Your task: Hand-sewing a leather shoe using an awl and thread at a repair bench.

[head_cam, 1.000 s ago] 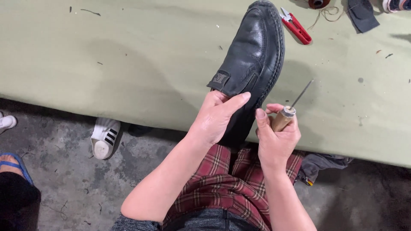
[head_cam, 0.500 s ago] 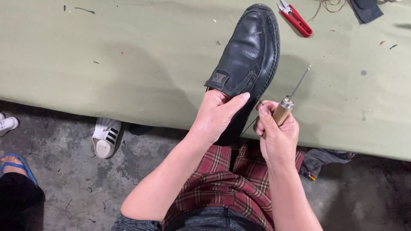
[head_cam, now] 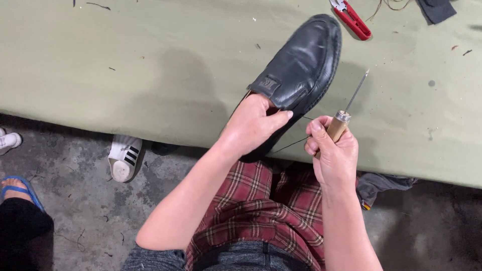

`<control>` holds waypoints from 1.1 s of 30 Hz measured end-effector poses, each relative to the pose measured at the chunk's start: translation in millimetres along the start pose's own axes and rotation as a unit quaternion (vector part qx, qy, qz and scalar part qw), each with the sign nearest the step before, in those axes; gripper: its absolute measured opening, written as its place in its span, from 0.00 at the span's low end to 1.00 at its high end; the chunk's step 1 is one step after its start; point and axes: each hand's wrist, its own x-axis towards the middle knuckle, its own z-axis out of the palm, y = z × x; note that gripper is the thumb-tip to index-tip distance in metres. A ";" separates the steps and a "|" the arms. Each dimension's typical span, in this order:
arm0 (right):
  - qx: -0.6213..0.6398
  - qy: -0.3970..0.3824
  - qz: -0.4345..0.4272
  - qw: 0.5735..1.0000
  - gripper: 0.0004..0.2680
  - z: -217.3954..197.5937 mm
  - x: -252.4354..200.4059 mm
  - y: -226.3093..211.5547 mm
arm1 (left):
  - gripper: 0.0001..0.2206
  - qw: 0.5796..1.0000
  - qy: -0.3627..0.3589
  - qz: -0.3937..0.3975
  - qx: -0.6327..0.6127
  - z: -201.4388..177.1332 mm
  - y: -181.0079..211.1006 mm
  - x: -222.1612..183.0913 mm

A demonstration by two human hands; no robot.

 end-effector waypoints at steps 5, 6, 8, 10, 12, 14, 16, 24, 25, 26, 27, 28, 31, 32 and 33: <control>0.001 0.000 0.010 1.000 0.06 -4.7 5.2 2.1 | 0.11 0.985 -0.035 -0.029 0.166 -7.2 3.9 31.7; 0.000 0.000 0.014 1.000 0.06 -5.1 6.8 1.8 | 0.11 0.983 -0.040 -0.037 0.178 -6.1 1.9 38.4; -0.002 0.003 0.016 1.000 0.06 -5.6 8.4 3.6 | 0.11 0.980 -0.038 -0.039 0.192 -6.1 -4.1 52.2; -0.003 0.005 0.019 1.000 0.06 -6.9 9.3 7.2 | 0.11 0.977 -0.034 -0.042 0.206 -5.5 -16.0 65.4; -0.013 0.008 0.025 1.000 0.06 -7.9 10.4 10.2 | 0.11 0.978 -0.030 -0.004 0.207 -4.4 -31.4 79.1; -0.015 0.009 0.028 0.999 0.06 -11.5 13.2 13.2 | 0.10 0.976 -0.038 -0.001 0.212 -6.5 -26.6 83.3; -0.015 0.012 0.030 0.999 0.06 -14.3 15.3 14.2 | 0.09 0.975 -0.048 0.003 0.219 -8.0 -29.7 90.5; -0.031 0.015 0.069 0.997 0.08 -29.2 15.9 15.2 | 0.09 0.962 -0.052 -0.042 0.264 -8.4 -42.7 108.1; -0.031 0.016 0.069 0.997 0.08 -31.8 16.7 17.5 | 0.09 0.962 -0.053 -0.042 0.265 -7.6 -42.3 108.5; -0.038 0.018 0.071 0.997 0.08 -34.2 17.5 19.6 | 0.08 0.963 -0.055 -0.045 0.260 -6.9 -41.7 108.8; -0.045 0.020 0.072 0.996 0.08 -36.4 18.2 21.6 | 0.07 0.964 -0.057 -0.048 0.255 -6.5 -40.8 109.0; -0.044 0.021 0.072 0.996 0.08 -38.0 19.2 22.7 | 0.07 0.964 -0.057 -0.047 0.256 -7.1 -42.8 111.6; -0.070 0.023 0.068 0.995 0.07 -42.5 18.1 26.0 | 0.07 0.963 -0.060 -0.051 0.256 -8.1 -48.5 114.0; -0.075 0.024 0.068 0.995 0.07 -42.9 16.0 26.1 | 0.06 0.963 -0.059 -0.055 0.256 -8.2 -48.6 112.4; -0.080 0.024 0.067 0.994 0.08 -43.0 14.3 25.8 | 0.06 0.963 -0.059 -0.059 0.255 -8.7 -48.2 111.1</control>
